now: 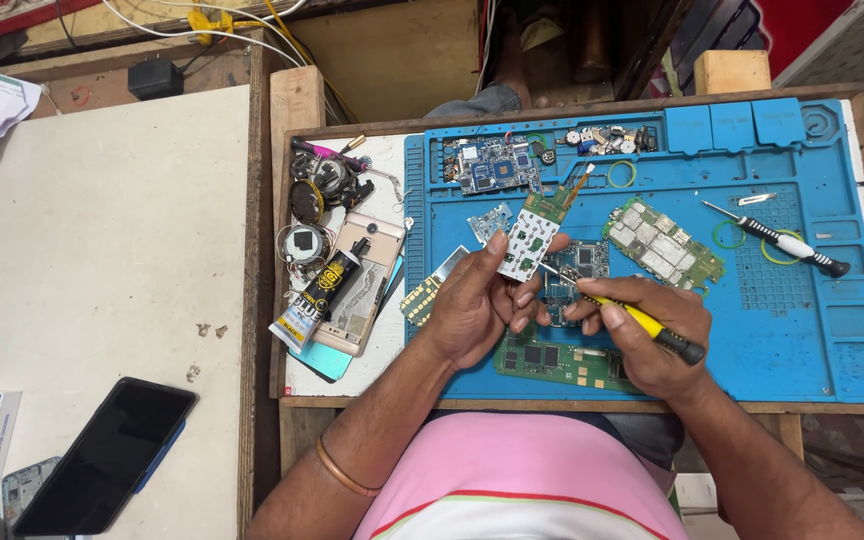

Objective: The person sits at a repair bench and uses a yellow-handled screwdriver to unscrew and pry components from several phone motherboards, working on one board at a time on a blue silicone mat, then moves to a larger main board and continues unscrewing and lifting parts from it.

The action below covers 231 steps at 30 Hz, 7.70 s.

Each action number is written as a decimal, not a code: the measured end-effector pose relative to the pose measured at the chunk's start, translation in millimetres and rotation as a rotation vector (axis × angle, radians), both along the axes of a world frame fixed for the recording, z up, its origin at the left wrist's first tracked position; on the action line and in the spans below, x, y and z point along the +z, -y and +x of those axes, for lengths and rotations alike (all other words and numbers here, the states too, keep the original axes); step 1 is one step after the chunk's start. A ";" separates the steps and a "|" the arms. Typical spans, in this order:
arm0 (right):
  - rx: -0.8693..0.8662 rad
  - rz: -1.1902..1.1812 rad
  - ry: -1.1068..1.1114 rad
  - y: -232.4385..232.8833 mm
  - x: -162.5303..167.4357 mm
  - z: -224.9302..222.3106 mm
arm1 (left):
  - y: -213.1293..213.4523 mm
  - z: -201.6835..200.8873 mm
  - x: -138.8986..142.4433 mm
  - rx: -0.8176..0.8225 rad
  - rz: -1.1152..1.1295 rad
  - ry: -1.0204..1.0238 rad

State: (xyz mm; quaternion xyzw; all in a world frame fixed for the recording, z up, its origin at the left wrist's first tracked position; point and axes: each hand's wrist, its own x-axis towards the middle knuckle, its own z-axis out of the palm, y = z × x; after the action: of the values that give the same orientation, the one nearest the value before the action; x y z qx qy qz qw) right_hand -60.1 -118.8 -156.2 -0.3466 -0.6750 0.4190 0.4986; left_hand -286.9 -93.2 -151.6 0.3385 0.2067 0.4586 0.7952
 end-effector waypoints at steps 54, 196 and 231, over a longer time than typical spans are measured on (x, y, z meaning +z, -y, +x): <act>0.024 -0.037 -0.140 -3.5 -9.0 6.6 | 1.0 1.6 -5.5 -0.088 0.012 -0.047; 0.026 -0.356 0.245 -32.3 44.8 3.9 | 24.9 10.7 12.6 0.479 0.451 -0.737; 0.062 -0.488 -0.259 -33.0 38.6 15.8 | 39.0 15.0 33.9 0.366 0.845 -0.938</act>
State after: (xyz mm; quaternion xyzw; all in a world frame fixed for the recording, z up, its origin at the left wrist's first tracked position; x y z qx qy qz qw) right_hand -44.4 -85.8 -117.6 -0.3792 -0.4952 0.6250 0.4694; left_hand -271.9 -132.3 -117.7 0.7451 0.3877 0.4320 0.3283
